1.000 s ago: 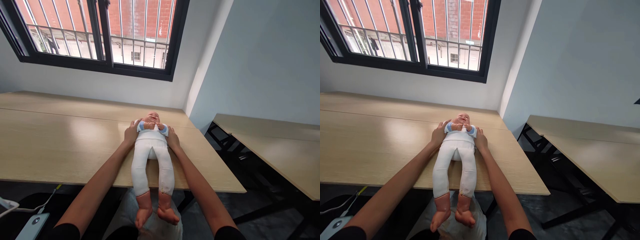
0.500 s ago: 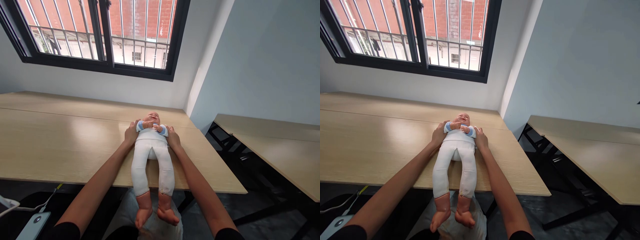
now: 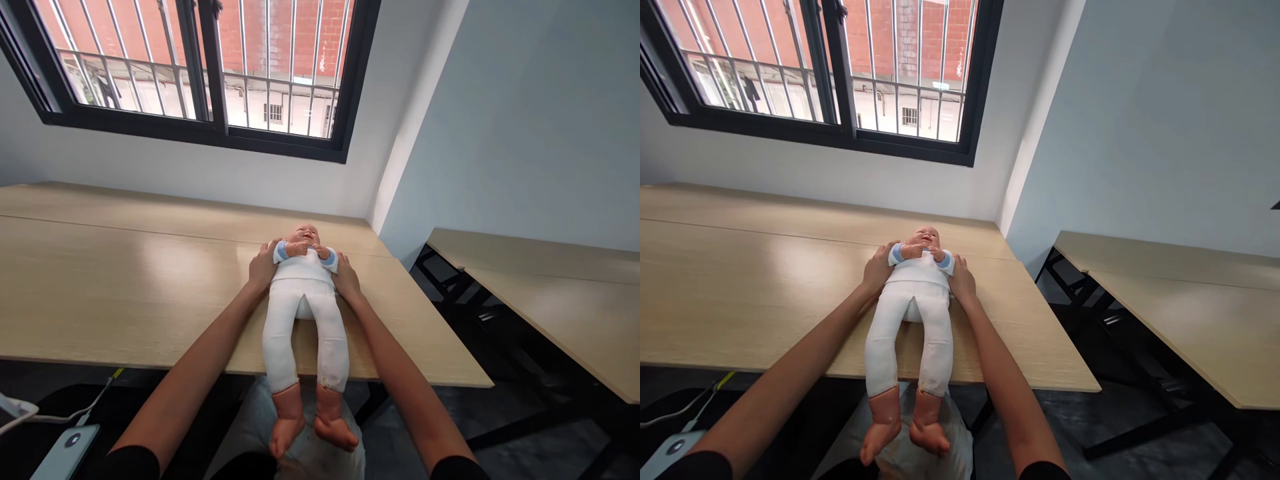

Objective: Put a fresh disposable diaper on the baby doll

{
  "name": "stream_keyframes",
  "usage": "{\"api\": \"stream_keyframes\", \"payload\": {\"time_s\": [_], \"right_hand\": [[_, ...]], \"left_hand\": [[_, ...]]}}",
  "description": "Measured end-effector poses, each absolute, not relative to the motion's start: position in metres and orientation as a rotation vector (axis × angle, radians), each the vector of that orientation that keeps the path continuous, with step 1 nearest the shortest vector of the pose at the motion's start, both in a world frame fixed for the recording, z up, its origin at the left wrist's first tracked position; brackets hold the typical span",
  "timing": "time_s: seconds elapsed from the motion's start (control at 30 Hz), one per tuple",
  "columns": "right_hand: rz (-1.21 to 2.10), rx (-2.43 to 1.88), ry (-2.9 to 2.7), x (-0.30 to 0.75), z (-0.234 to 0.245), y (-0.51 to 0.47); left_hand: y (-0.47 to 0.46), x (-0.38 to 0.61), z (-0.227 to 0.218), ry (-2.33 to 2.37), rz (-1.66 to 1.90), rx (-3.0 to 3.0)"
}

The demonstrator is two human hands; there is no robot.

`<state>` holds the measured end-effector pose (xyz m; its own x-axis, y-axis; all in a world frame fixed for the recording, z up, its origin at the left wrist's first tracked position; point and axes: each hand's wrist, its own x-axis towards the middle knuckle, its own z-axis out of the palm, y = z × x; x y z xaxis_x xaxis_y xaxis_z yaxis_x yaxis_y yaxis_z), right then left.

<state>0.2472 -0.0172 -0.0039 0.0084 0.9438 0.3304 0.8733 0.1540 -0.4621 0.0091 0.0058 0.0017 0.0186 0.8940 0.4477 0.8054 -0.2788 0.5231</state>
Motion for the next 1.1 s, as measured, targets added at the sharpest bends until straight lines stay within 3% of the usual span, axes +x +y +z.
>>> {"api": "stream_keyframes", "payload": {"time_s": [0.17, 0.6, 0.9, 1.1], "right_hand": [[0.257, -1.667, -1.788, 0.248, -0.008, -0.015], [-0.093, -1.802, -2.084, 0.243, 0.004, -0.022], [0.14, -1.761, -1.878, 0.245, -0.004, -0.018], [0.018, -1.845, -1.994, 0.244, -0.001, -0.018]], "left_hand": [[0.004, 0.01, 0.003, 1.796, 1.116, 2.207], [0.001, 0.011, 0.005, 1.758, 1.153, 2.061], [0.003, 0.01, 0.003, 1.786, 1.122, 2.151], [0.005, 0.009, 0.001, 1.778, 1.144, 2.163]]}}
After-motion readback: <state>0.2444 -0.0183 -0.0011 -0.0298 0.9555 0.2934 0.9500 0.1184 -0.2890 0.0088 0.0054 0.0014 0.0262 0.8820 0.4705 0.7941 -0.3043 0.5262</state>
